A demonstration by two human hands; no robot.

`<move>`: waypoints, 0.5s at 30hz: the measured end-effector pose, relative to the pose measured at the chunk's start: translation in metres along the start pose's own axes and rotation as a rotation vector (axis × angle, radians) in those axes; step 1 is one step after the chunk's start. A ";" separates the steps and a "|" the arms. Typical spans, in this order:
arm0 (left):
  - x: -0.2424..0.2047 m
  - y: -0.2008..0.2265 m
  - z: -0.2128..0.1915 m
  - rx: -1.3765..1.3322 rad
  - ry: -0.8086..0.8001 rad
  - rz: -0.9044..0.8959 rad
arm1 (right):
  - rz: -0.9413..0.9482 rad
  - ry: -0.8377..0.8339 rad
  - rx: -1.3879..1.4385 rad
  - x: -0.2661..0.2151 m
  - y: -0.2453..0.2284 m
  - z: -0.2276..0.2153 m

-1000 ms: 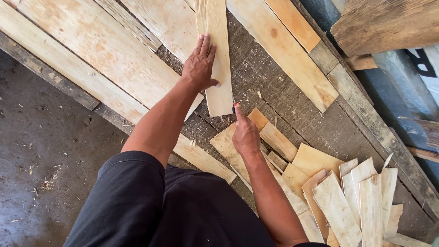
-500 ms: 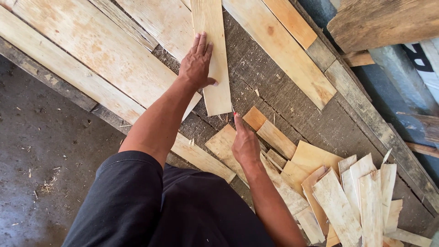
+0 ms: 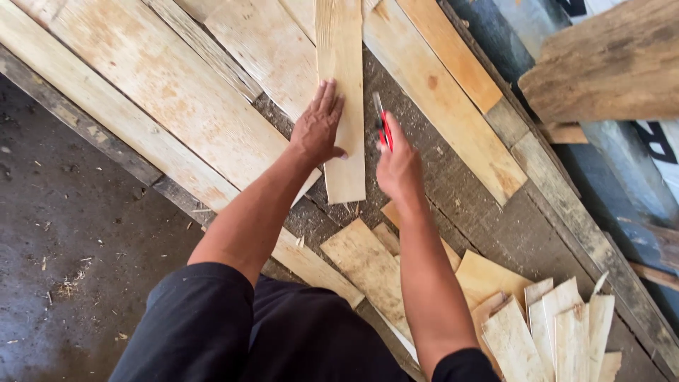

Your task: Cutting and arranging thin wooden planks on a workbench.

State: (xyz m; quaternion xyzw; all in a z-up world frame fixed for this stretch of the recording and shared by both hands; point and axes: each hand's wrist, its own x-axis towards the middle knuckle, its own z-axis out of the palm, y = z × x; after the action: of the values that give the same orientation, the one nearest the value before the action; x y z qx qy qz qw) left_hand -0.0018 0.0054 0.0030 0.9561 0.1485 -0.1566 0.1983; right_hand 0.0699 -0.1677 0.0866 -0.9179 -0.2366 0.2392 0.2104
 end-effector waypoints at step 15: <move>0.000 -0.006 0.005 -0.230 0.124 0.041 | -0.338 0.230 0.052 0.195 -0.024 0.062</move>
State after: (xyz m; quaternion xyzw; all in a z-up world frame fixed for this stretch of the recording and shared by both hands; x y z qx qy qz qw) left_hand -0.0054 0.0087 -0.0037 0.9377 0.1579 -0.0750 0.3003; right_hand 0.1799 -0.0271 -0.0168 -0.8808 -0.3552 0.1000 0.2967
